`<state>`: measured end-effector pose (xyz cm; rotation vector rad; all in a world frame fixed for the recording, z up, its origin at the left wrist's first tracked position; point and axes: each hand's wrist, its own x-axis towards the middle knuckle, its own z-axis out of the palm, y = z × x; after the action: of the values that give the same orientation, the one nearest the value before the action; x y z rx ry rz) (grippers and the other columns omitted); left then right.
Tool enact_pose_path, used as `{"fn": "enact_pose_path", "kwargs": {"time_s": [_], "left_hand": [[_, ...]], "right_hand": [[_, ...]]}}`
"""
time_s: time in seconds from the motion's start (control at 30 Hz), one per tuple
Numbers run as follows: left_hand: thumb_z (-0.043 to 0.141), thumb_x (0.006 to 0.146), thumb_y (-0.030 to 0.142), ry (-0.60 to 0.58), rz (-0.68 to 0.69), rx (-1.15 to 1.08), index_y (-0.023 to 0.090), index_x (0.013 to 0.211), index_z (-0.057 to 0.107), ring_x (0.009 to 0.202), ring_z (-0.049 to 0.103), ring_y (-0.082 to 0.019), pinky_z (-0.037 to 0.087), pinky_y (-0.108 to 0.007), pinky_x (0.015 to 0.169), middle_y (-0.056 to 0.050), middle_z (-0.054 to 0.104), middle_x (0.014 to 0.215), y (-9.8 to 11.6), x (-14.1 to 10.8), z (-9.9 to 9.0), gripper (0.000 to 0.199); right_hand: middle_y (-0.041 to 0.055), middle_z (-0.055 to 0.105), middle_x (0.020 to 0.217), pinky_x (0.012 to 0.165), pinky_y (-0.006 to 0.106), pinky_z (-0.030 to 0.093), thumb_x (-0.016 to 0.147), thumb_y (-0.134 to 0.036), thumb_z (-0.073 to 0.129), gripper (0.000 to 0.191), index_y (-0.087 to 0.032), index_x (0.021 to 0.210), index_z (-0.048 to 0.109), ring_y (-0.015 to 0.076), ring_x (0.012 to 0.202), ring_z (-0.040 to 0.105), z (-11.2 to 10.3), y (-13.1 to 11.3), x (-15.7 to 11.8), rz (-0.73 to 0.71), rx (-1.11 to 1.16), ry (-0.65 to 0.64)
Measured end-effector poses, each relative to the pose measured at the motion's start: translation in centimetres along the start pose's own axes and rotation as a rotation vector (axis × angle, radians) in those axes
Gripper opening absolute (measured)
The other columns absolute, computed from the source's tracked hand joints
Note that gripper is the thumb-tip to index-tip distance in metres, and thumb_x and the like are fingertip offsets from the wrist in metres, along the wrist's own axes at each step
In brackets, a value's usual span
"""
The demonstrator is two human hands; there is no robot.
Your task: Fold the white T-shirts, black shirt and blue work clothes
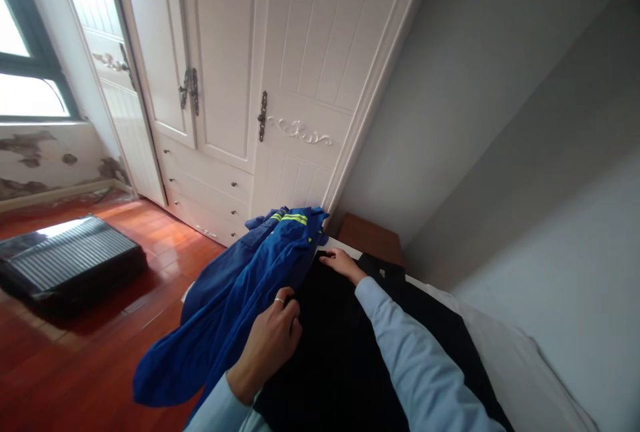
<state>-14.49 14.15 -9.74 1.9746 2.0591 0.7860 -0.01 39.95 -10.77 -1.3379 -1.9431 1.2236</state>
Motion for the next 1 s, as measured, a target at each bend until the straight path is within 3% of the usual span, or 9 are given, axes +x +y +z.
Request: {"fn": "enact_pose_path", "kwargs": {"time_s": [0.1,0.2,0.33,0.5,0.6,0.7,0.83,0.9,1.0], "left_hand": [[0.045,0.094,0.019,0.013,-0.099,-0.057,0.020,0.122,0.055,0.096,0.071,-0.023,0.055,-0.035,0.078,-0.016,0.049,0.149,-0.4,-0.4,1.0,0.030],[0.047,0.093,0.018,-0.066,-0.177,-0.081,0.020,0.137,0.050,0.097,0.072,-0.025,0.054,-0.034,0.078,-0.014,0.067,0.126,-0.8,0.0,1.6,0.044],[0.047,0.092,0.014,-0.123,-0.213,-0.106,0.025,0.107,0.066,0.081,0.072,-0.021,0.048,-0.030,0.071,-0.005,0.074,0.091,-0.9,0.6,1.6,0.027],[0.051,0.090,0.017,-0.020,-0.231,-0.112,0.025,0.089,0.059,0.068,0.066,-0.017,0.044,-0.026,0.061,-0.001,0.066,0.080,-0.8,-0.2,1.4,0.012],[0.051,0.093,0.026,0.107,-0.160,-0.147,0.026,0.097,0.059,0.075,0.068,-0.019,0.051,-0.030,0.066,-0.004,0.067,0.091,-0.6,-1.0,1.2,0.009],[0.050,0.095,0.029,0.205,0.053,-0.170,0.025,0.115,0.061,0.108,0.067,-0.025,0.055,-0.039,0.091,-0.010,0.068,0.118,0.1,-1.4,1.2,0.023],[0.054,0.094,0.030,0.082,0.337,-0.105,0.026,0.136,0.056,0.146,0.039,-0.030,0.040,-0.051,0.117,-0.009,0.051,0.151,1.2,-1.6,3.1,0.042],[0.059,0.092,0.035,0.006,0.351,-0.047,0.023,0.142,0.052,0.148,0.035,-0.033,0.038,-0.055,0.118,-0.012,0.045,0.156,1.6,-1.9,4.8,0.051],[0.061,0.091,0.042,-0.025,0.299,0.036,0.018,0.143,0.053,0.147,0.037,-0.036,0.038,-0.058,0.117,-0.018,0.044,0.156,1.8,-2.5,7.0,0.057]], "right_hand": [[0.0043,0.074,0.080,0.098,0.050,0.051,0.059,-0.032,0.086,0.034,-0.018,0.085,0.070,0.0285,0.092,0.071,1.0,0.3,1.8,-0.011,0.055,-0.086],[0.0053,0.076,0.087,0.093,0.044,0.054,0.057,-0.035,0.088,0.052,-0.017,0.101,0.068,0.0254,0.089,0.072,1.3,0.3,2.5,-0.020,0.161,-0.166],[0.0065,0.077,0.094,0.092,0.039,0.055,0.060,-0.038,0.087,0.060,-0.018,0.111,0.064,0.0229,0.090,0.073,1.3,0.7,2.6,-0.011,0.270,-0.167],[0.0105,0.077,0.102,0.071,0.037,0.060,0.074,-0.041,0.074,0.048,-0.019,0.114,0.059,0.0216,0.077,0.073,0.9,1.1,2.2,0.031,0.276,-0.063],[0.0130,0.075,0.110,0.075,0.039,0.060,0.080,-0.037,0.068,0.041,-0.020,0.115,0.057,0.0236,0.088,0.073,0.3,0.4,1.2,-0.010,0.220,0.015],[0.0118,0.070,0.121,0.097,0.042,0.054,0.081,-0.032,0.067,0.040,-0.021,0.119,0.060,0.0251,0.113,0.066,-0.2,-0.4,-1.3,-0.114,0.147,0.100],[0.0099,0.060,0.141,0.119,0.047,0.036,0.090,-0.037,0.062,0.043,-0.024,0.131,0.061,0.0263,0.135,0.051,0.2,0.3,-5.3,-0.436,-0.227,0.012],[0.0134,0.053,0.149,0.121,0.051,0.032,0.094,-0.039,0.057,0.049,-0.020,0.139,0.058,0.0288,0.142,0.044,0.8,1.5,-6.4,-0.549,-0.458,-0.099],[0.0189,0.045,0.154,0.122,0.052,0.031,0.097,-0.039,0.053,0.053,-0.012,0.144,0.053,0.0315,0.146,0.038,1.4,3.0,-6.5,-0.570,-0.615,-0.185]]}}
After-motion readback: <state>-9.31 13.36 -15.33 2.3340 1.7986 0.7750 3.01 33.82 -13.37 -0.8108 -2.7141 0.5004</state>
